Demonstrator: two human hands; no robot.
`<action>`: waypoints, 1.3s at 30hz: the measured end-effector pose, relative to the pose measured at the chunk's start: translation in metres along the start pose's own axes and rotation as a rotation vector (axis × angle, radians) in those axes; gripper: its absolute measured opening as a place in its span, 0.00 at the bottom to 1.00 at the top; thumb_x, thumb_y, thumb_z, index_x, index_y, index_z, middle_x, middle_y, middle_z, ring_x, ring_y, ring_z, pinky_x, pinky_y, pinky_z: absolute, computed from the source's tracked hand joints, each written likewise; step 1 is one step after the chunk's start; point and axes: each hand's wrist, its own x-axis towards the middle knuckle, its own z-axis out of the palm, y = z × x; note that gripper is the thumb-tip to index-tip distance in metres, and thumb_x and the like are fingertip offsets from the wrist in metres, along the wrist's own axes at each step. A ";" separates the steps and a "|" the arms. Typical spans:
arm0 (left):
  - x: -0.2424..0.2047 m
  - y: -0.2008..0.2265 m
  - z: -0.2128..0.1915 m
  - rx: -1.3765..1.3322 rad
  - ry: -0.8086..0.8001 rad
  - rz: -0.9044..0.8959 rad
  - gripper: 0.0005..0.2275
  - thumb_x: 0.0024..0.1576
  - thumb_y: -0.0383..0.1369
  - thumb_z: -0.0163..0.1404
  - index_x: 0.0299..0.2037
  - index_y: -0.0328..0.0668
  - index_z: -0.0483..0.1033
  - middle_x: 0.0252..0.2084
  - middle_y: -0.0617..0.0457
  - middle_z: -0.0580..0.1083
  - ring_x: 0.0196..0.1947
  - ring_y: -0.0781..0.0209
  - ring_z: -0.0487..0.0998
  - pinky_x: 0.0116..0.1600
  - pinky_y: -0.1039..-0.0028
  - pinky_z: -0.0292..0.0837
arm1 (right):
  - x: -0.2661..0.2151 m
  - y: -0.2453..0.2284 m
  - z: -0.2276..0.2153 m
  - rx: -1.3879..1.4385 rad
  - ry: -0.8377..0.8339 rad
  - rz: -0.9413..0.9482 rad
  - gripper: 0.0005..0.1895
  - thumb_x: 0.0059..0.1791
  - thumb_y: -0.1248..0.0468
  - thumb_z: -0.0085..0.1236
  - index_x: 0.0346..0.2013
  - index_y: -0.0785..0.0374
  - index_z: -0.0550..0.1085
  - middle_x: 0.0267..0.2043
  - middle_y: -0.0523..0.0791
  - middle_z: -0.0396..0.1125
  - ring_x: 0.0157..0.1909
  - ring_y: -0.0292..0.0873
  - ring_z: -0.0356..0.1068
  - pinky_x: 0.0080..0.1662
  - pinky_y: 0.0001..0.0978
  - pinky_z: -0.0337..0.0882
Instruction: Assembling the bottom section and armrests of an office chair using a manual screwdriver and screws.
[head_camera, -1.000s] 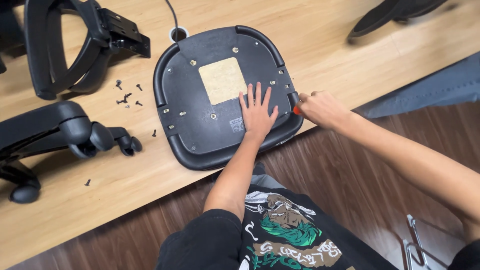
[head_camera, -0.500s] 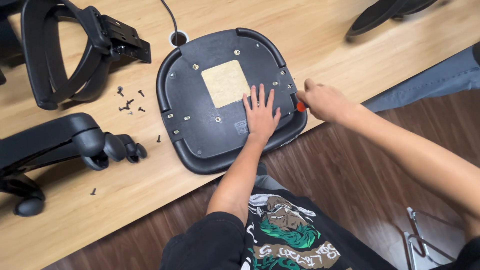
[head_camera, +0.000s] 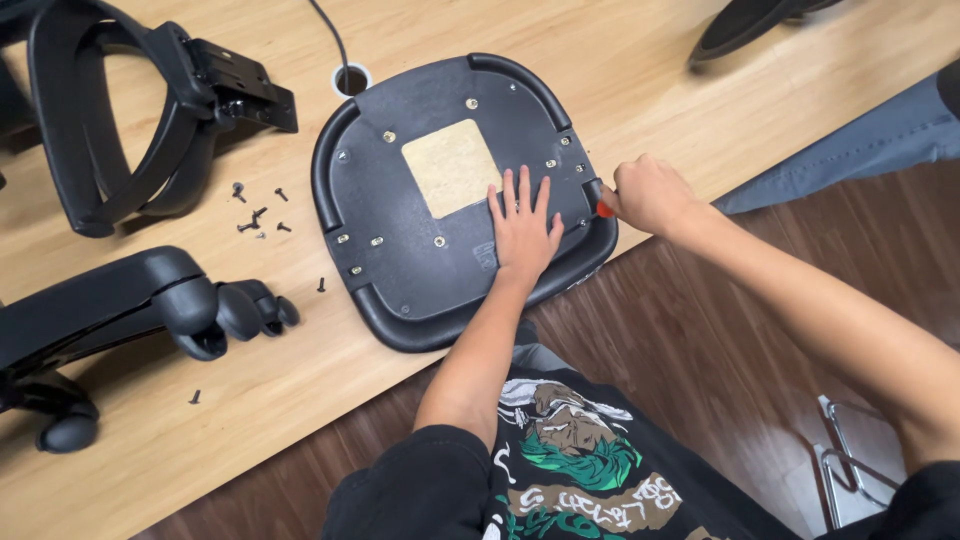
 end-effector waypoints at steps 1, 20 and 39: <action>0.001 0.000 0.001 0.001 0.004 -0.006 0.28 0.57 0.46 0.50 0.69 0.47 0.67 0.75 0.40 0.56 0.77 0.38 0.48 0.76 0.41 0.36 | -0.005 -0.002 -0.004 -0.004 0.002 -0.006 0.25 0.55 0.48 0.58 0.31 0.70 0.78 0.33 0.62 0.72 0.41 0.64 0.74 0.47 0.52 0.75; -0.004 -0.009 0.005 -0.055 0.034 0.058 0.26 0.56 0.43 0.51 0.66 0.47 0.70 0.74 0.39 0.56 0.76 0.38 0.48 0.76 0.42 0.37 | -0.007 -0.004 -0.020 0.011 -0.132 0.035 0.29 0.46 0.47 0.69 0.32 0.76 0.78 0.36 0.64 0.73 0.44 0.64 0.75 0.48 0.49 0.76; -0.055 -0.161 -0.113 -0.852 0.390 -0.403 0.08 0.62 0.25 0.47 0.46 0.35 0.79 0.42 0.45 0.78 0.39 0.53 0.83 0.45 0.69 0.79 | 0.011 -0.177 -0.034 0.200 -0.011 -0.634 0.21 0.56 0.50 0.48 0.51 0.65 0.66 0.33 0.60 0.72 0.38 0.68 0.72 0.40 0.60 0.70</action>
